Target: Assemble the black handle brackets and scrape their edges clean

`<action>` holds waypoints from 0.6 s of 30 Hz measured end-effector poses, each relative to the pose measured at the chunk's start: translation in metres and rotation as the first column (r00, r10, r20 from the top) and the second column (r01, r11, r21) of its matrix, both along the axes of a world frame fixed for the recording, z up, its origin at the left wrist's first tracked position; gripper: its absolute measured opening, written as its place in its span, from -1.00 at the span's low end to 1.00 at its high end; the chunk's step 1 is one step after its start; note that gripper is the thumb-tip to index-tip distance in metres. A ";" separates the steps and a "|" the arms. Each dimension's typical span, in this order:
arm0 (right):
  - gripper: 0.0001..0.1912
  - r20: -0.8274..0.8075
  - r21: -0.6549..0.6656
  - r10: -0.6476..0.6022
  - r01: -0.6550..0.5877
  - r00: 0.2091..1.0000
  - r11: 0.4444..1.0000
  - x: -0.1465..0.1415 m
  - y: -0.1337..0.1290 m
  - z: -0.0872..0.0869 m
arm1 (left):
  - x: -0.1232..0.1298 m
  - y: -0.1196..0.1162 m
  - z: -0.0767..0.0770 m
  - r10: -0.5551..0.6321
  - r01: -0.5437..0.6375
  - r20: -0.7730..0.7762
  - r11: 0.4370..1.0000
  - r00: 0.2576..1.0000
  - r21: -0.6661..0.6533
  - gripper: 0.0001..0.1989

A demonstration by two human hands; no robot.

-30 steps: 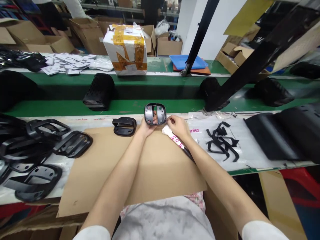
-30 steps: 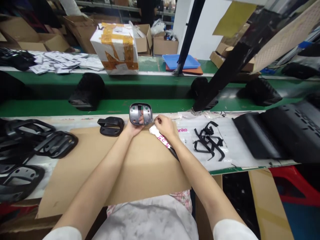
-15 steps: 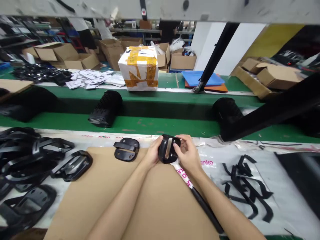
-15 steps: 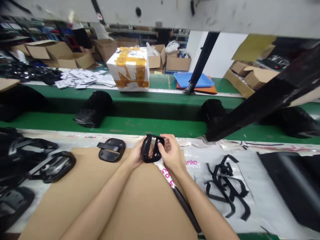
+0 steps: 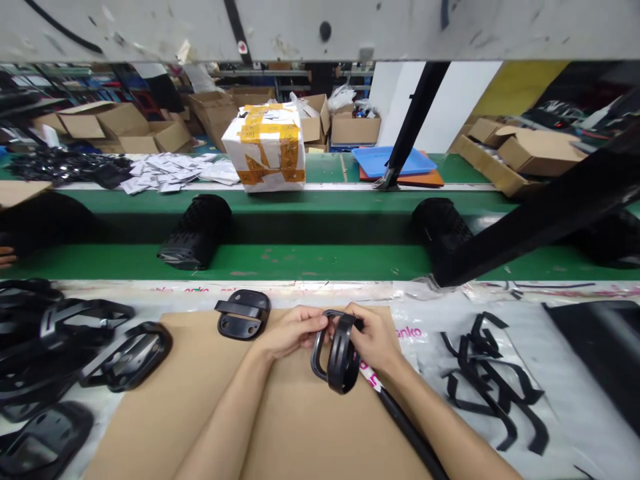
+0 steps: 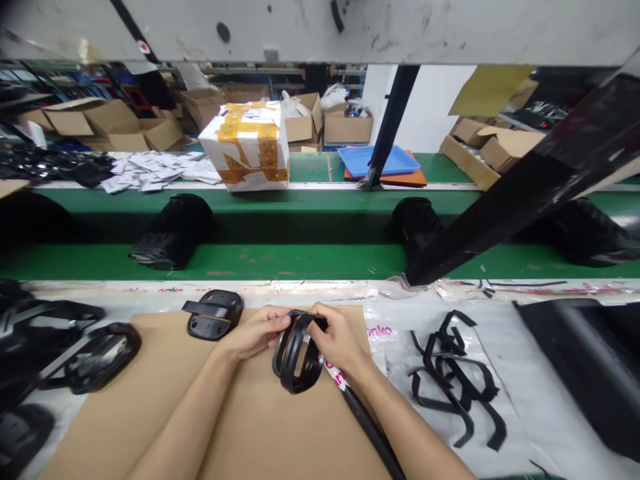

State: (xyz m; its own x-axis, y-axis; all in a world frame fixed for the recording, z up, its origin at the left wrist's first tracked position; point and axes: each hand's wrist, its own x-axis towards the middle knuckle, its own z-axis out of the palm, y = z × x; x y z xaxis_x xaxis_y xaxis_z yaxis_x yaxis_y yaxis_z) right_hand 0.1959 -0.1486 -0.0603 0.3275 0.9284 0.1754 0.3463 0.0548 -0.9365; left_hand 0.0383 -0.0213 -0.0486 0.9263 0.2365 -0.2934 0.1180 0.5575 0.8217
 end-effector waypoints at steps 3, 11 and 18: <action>-0.75 -0.017 -0.019 -0.011 0.011 1.000 1.000 0.003 0.000 0.003 | -0.001 0.001 -0.005 -0.010 0.012 -0.021 0.995 1.000 0.095 -0.56; -0.83 0.013 -0.006 -0.052 0.053 0.999 0.999 0.008 0.002 0.015 | 0.005 -0.005 -0.010 0.050 -0.032 -0.047 0.943 0.998 0.330 -0.50; -0.80 0.012 0.001 -0.109 0.109 0.994 0.994 0.005 0.001 0.005 | 0.000 0.002 -0.003 -0.032 0.034 -0.012 0.984 0.999 0.173 -0.53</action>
State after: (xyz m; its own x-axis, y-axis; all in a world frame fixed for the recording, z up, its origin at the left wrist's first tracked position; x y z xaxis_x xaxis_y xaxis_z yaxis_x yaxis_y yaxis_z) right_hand 0.2011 -0.1478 -0.0556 0.4245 0.8874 0.1799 0.3610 0.0164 -0.9324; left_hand 0.0382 -0.0189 -0.0515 0.9319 0.2539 -0.2591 0.1417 0.4028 0.9043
